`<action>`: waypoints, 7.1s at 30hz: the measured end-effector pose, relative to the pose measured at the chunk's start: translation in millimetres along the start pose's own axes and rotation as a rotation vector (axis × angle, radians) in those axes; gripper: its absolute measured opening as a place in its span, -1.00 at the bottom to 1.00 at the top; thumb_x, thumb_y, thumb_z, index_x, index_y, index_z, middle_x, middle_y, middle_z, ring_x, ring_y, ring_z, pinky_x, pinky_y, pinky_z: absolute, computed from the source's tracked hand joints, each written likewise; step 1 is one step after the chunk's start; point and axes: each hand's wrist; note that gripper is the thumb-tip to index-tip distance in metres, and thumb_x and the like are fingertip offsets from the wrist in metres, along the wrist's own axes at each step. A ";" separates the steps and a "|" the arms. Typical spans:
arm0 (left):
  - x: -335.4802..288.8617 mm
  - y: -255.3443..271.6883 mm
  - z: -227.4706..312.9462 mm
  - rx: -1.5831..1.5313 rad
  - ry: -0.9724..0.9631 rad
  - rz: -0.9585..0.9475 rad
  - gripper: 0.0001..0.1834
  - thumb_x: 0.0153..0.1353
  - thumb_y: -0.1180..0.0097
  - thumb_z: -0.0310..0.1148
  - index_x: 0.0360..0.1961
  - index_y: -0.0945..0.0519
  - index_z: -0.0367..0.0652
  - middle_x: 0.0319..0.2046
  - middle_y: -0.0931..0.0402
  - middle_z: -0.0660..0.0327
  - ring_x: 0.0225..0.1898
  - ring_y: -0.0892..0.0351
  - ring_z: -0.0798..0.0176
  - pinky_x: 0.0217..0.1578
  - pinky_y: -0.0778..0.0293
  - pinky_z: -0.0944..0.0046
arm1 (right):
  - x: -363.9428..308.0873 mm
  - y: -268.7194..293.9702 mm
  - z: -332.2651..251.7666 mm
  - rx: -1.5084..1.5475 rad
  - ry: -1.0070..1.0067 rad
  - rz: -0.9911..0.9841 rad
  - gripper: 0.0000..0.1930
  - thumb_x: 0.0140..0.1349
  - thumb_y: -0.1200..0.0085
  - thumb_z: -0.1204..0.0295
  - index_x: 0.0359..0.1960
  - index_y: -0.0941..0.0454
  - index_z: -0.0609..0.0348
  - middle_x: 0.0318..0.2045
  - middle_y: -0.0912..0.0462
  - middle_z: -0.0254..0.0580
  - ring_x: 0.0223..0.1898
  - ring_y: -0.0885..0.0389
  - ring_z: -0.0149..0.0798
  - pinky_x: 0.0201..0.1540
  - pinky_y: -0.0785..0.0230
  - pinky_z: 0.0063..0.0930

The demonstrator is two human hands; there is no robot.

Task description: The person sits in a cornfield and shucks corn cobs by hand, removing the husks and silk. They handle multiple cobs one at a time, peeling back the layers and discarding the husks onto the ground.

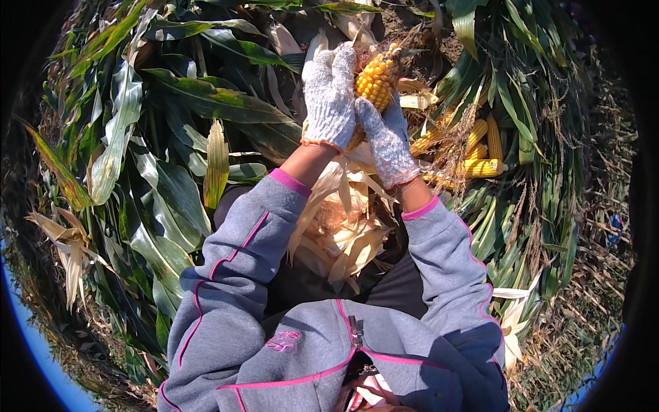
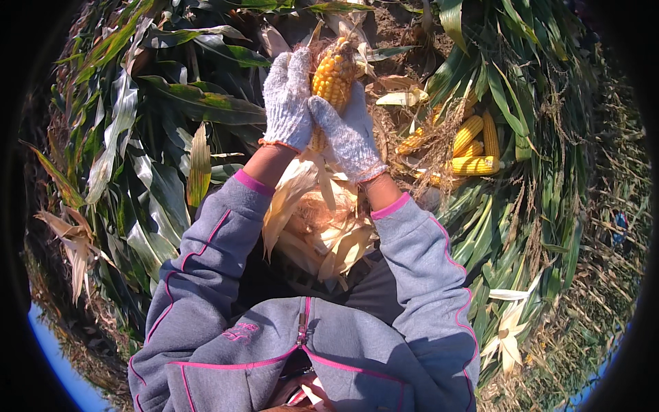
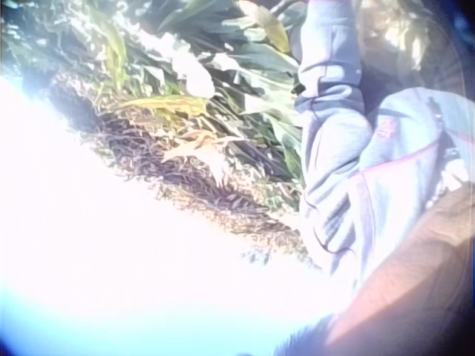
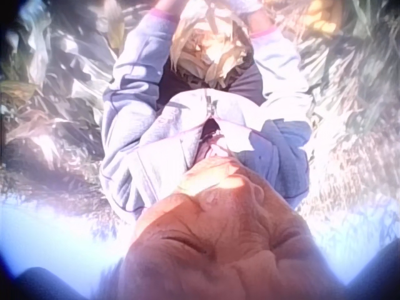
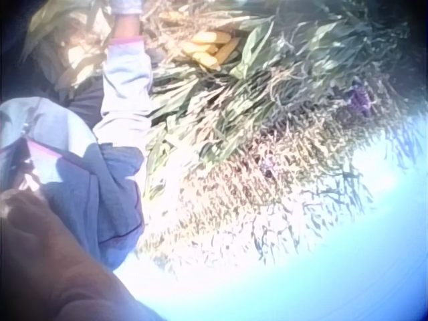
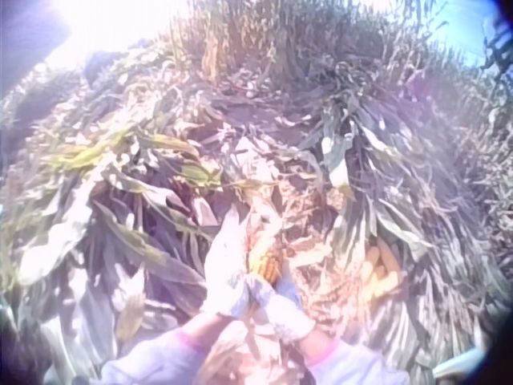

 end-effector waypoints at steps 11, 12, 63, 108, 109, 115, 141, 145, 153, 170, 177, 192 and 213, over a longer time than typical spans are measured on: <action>31.9 23.3 -4.2 -1.221 0.900 0.003 -0.61 0.36 0.00 0.00 -0.29 -0.58 -0.14 -0.54 -0.48 0.36 -0.57 -0.45 0.44 -0.54 -0.40 0.42 | 31.4 65.1 22.3 0.864 -0.235 0.381 -0.47 0.26 -0.14 0.03 0.11 -0.39 0.11 -0.05 -0.54 -0.19 -0.03 -0.52 -0.17 0.08 -0.40 -0.16; 34.1 27.7 -10.9 -1.262 0.935 -0.031 -0.61 0.36 0.00 -0.01 -0.30 -0.58 -0.13 -0.56 -0.47 0.37 -0.59 -0.43 0.45 -0.57 -0.38 0.42 | 33.2 74.0 22.7 0.895 -0.238 0.404 -0.44 0.25 -0.12 -0.01 0.12 -0.38 0.11 -0.01 -0.54 -0.13 0.02 -0.52 -0.10 0.15 -0.37 -0.07; 1.2 32.0 12.8 -1.228 0.845 -0.800 -0.54 0.07 -0.25 -0.44 0.04 -0.52 -0.30 -0.18 -0.59 0.21 -0.20 -0.56 0.35 -0.13 -0.48 0.33 | 4.3 45.3 -18.2 -0.060 0.219 0.054 -0.50 0.17 -0.11 0.55 0.16 -0.30 0.34 -0.02 -0.55 -0.13 -0.01 -0.53 -0.28 0.10 -0.37 -0.37; 8.1 60.1 1.8 -0.922 0.389 -0.683 -0.24 0.02 -0.35 -0.22 0.23 -0.33 -0.26 0.04 -0.46 0.09 0.06 -0.47 0.17 0.14 -0.38 0.20 | 54.6 160.5 -16.4 0.673 0.039 0.921 -0.61 0.21 -0.13 0.27 0.03 -0.46 0.15 -0.17 -0.59 -0.23 -0.21 -0.58 -0.25 -0.16 -0.50 -0.42; 12.5 69.4 -8.0 -1.092 0.541 -0.618 -0.32 0.08 -0.27 -0.20 0.18 -0.35 -0.26 0.00 -0.48 0.05 0.01 -0.50 0.10 0.10 -0.41 0.15 | 52.1 185.0 -12.6 0.715 0.162 0.850 -0.62 0.23 -0.10 0.28 0.05 -0.45 0.15 -0.15 -0.59 -0.21 -0.19 -0.58 -0.23 -0.11 -0.52 -0.42; 42.1 99.1 -70.0 -1.714 0.623 0.060 -0.47 0.21 -0.07 -0.11 0.05 -0.38 -0.30 -0.16 -0.54 -0.09 -0.12 -0.56 -0.10 0.01 -0.50 -0.02 | 43.6 170.3 -1.4 -0.142 0.357 0.887 -0.45 0.05 -0.30 0.43 0.04 -0.36 0.40 -0.11 -0.59 0.04 -0.11 -0.60 -0.09 0.02 -0.42 -0.34; -15.2 24.6 15.4 -0.353 -0.162 -0.704 -0.33 0.09 -0.32 -0.16 0.22 -0.42 -0.09 0.15 -0.42 0.05 0.18 -0.37 0.02 0.22 -0.24 0.16 | 20.7 102.3 3.8 -0.718 0.463 0.073 -0.53 0.24 -0.07 0.60 0.22 -0.40 0.18 -0.08 -0.59 -0.12 -0.16 -0.61 -0.25 -0.12 -0.55 -0.42; -11.9 25.1 17.3 -0.387 -0.321 -0.665 -0.36 0.15 -0.25 -0.11 0.23 -0.42 -0.09 0.11 -0.47 0.07 0.13 -0.44 0.02 0.15 -0.33 0.15 | 20.2 87.2 -30.8 -0.052 -0.045 0.202 -0.61 0.30 -0.09 0.18 0.06 -0.53 0.11 -0.18 -0.64 -0.20 -0.24 -0.63 -0.30 -0.29 -0.52 -0.43; -5.1 36.1 18.9 -0.337 -0.448 -0.719 -0.40 0.18 -0.23 -0.12 0.19 -0.42 -0.15 0.00 -0.50 0.10 0.01 -0.49 0.12 0.05 -0.41 0.19 | 22.1 77.9 -42.4 0.532 -0.397 0.246 -0.69 0.35 0.02 0.10 -0.12 -0.60 0.01 -0.24 -0.69 -0.30 -0.22 -0.63 -0.33 -0.25 -0.49 -0.36; -41.8 11.2 43.5 -1.101 0.776 -0.980 -0.50 0.22 -0.20 -0.13 0.07 -0.46 -0.24 -0.23 -0.55 0.15 -0.25 -0.59 0.26 -0.17 -0.55 0.28 | 53.4 68.5 -2.6 0.663 -0.190 0.846 -0.54 0.35 0.05 0.03 -0.07 -0.54 0.22 -0.25 -0.64 -0.14 -0.24 -0.58 -0.17 -0.18 -0.41 -0.42; -40.2 28.2 63.7 -1.798 1.314 -0.893 -0.50 0.23 -0.16 -0.14 0.09 -0.45 -0.23 -0.24 -0.59 0.11 -0.33 -0.64 0.21 -0.27 -0.61 0.24 | 64.0 111.3 50.5 1.004 0.103 0.176 -0.65 0.36 0.21 0.12 -0.29 -0.56 0.07 -0.30 -0.63 -0.15 -0.21 -0.57 -0.18 -0.17 -0.37 -0.29; -30.1 23.9 38.7 -1.110 0.608 -0.827 -0.50 0.24 -0.16 -0.30 0.17 -0.41 -0.25 -0.06 -0.52 0.13 -0.15 -0.55 0.31 -0.13 -0.50 0.31 | 31.1 103.7 -13.4 -0.587 0.393 -0.223 -0.64 0.29 -0.07 0.41 0.12 -0.47 0.18 0.09 -0.51 -0.16 0.09 -0.49 -0.26 0.20 -0.31 -0.40; -32.5 34.8 58.5 -1.634 1.016 -0.916 -0.32 0.18 -0.14 -0.29 0.30 -0.19 -0.09 -0.15 -0.51 0.02 -0.33 -0.61 0.12 -0.33 -0.61 0.10 | 48.0 95.9 -5.7 1.257 -0.142 0.311 -0.65 0.38 0.22 0.25 -0.64 -0.24 -0.12 -0.78 -0.19 -0.47 -0.74 -0.21 -0.37 -0.60 -0.23 -0.37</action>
Point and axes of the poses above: each hand's wrist, its own x-axis towards the middle knuckle, its own y-axis out of the back of the hand, z = x × y
